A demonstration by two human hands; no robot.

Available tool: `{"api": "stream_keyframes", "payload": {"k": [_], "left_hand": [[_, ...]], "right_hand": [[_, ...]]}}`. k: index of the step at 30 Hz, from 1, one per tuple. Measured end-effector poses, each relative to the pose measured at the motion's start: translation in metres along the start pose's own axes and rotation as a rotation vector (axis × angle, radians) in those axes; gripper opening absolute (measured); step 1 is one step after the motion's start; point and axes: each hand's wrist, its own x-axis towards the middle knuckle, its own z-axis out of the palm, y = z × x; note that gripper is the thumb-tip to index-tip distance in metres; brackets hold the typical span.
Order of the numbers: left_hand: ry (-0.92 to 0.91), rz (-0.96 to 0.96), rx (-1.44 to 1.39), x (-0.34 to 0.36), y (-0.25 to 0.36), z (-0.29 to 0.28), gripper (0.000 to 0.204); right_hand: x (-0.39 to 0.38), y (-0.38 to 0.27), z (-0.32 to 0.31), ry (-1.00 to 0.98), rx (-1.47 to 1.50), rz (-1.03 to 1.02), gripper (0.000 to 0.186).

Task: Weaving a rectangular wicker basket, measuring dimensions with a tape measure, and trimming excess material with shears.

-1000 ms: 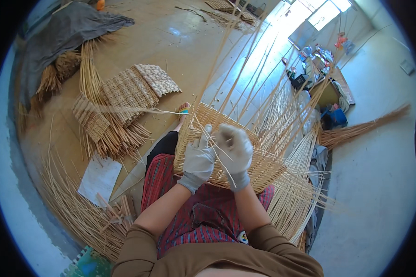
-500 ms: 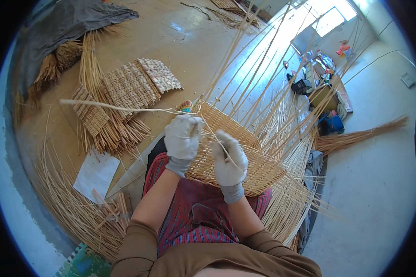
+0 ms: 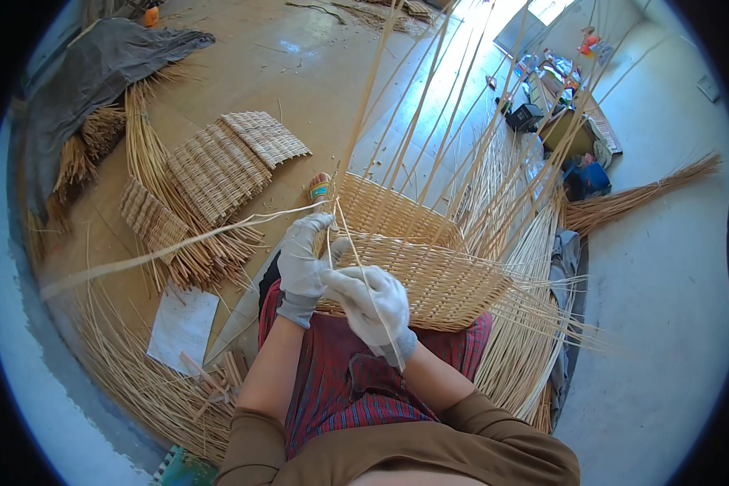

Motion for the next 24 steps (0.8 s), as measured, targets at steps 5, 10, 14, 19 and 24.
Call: {"api": "stream_keyframes", "payload": {"k": [5,10,14,19,24], "left_hand": [[-0.075,0.023,0.009,0.001,-0.008,0.0,0.045],[-0.039,-0.143,-0.238,-0.007,-0.007,0.008,0.048],[-0.053,-0.168,-0.241,-0.015,-0.012,0.015,0.047],[-0.057,0.015,-0.097,-0.014,-0.02,0.01,0.036],[-0.116,0.116,0.009,-0.006,-0.015,0.002,0.036]], "right_hand": [[-0.02,0.033,-0.013,0.311,0.68,0.65,0.017],[-0.008,0.035,-0.021,0.364,0.693,0.692,0.018],[-0.002,0.01,-0.019,0.127,0.417,0.167,0.022],[-0.006,-0.004,-0.01,0.162,0.37,0.194,0.024],[-0.013,0.028,-0.014,0.337,0.578,0.238,0.023]]}}
